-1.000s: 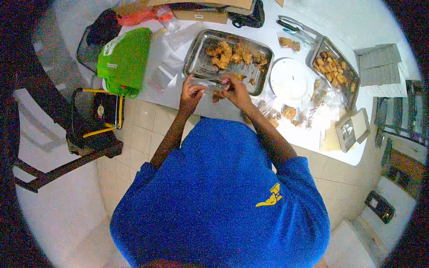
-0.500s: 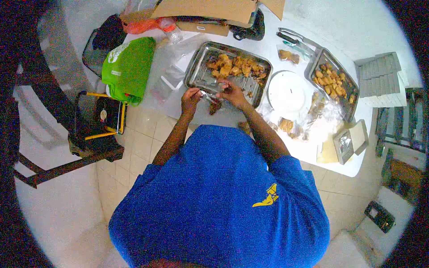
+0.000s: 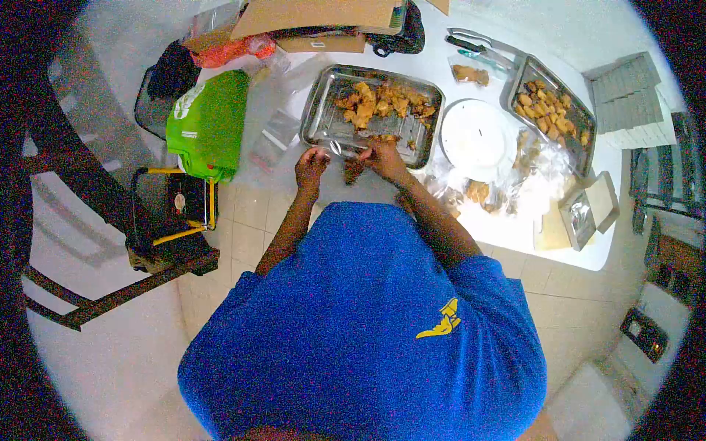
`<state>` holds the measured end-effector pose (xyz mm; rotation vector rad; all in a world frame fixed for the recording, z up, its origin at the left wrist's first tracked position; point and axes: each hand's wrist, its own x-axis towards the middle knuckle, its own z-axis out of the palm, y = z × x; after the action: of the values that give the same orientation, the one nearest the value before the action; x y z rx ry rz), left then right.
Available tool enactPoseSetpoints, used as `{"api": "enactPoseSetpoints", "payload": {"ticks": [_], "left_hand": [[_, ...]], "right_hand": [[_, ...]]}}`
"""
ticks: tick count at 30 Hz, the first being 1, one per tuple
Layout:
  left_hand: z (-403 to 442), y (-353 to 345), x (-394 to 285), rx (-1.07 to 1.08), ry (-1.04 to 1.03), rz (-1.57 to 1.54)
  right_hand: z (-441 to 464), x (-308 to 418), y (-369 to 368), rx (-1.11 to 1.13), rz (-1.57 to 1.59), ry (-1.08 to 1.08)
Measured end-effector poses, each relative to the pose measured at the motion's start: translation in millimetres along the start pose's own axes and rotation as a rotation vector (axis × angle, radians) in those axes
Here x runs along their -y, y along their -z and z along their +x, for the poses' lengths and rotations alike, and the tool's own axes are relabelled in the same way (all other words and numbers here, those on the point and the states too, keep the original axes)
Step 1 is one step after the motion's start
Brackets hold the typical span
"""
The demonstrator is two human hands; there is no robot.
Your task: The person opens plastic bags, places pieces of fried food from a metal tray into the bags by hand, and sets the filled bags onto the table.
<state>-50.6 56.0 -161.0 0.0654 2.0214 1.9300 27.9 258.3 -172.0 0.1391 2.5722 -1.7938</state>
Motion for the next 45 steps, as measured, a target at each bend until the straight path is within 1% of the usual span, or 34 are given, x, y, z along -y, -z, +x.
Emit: {"api": "enactPoseSetpoints", "payload": {"ticks": [1,4,5,7,10,13,16,19,22,23,25,27,28,31,32,34,35,37,38,40,41,43,45], "left_hand": [[0,2,0,0.008,0.005,-0.005],[-4,0,-7,0.052,0.069,-0.003],[-7,-2,-11,0.072,0.097,-0.001],[-9,-5,-4,0.105,0.067,-0.072],[-5,-5,8,0.168,0.052,-0.09],[-2,-6,8,0.209,0.009,-0.053],[-2,-5,10,0.212,-0.029,-0.066],[-2,-5,14,0.191,-0.037,-0.101],[-6,-7,10,0.166,-0.031,-0.112],[-6,-8,7,0.16,-0.029,-0.111],[-3,-7,4,0.21,-0.047,-0.035],[-1,-6,-1,0.251,-0.07,-0.002],[-1,-6,-5,0.267,-0.083,-0.007],[4,-2,-5,0.323,-0.11,0.007],[5,-1,-3,0.342,-0.117,0.017],[5,0,0,0.324,-0.124,0.014],[5,0,2,0.315,-0.128,0.012],[1,0,0,0.276,-0.066,-0.176],[-1,0,-1,0.256,-0.033,-0.269],[3,-1,5,0.248,-0.104,-0.048],[5,-1,8,0.246,-0.14,0.065],[-2,-8,-6,0.236,-0.18,0.016],[-6,-15,-11,0.259,-0.2,0.0]], "right_hand": [[-7,8,2,-0.002,-0.024,-0.012],[-21,27,4,0.076,0.033,-0.114],[-21,21,0,-0.008,0.043,-0.03],[-19,7,-11,-0.179,0.063,0.134],[-11,-1,-4,-0.129,0.217,-0.024],[-4,-3,10,-0.058,0.182,0.028],[0,-11,13,0.0,0.323,-0.069],[-4,-9,17,-0.049,0.404,-0.025],[-6,4,17,-0.055,0.449,-0.123],[-7,7,16,-0.062,0.451,-0.096],[-6,9,15,-0.079,0.454,-0.04],[-4,10,17,-0.041,0.451,-0.068],[-3,10,18,-0.021,0.449,-0.081],[-4,13,24,-0.027,0.298,0.0],[-5,14,25,-0.009,0.307,0.015],[-5,13,26,0.027,0.325,0.045],[-4,12,27,0.038,0.253,0.055],[-2,9,28,0.057,0.112,0.073],[-2,7,30,0.072,0.08,0.121],[-3,8,33,0.101,0.017,0.213],[-3,9,34,0.048,-0.044,0.271],[-4,22,35,-0.071,-0.17,0.377],[2,35,20,-0.145,-0.103,0.36]]}}
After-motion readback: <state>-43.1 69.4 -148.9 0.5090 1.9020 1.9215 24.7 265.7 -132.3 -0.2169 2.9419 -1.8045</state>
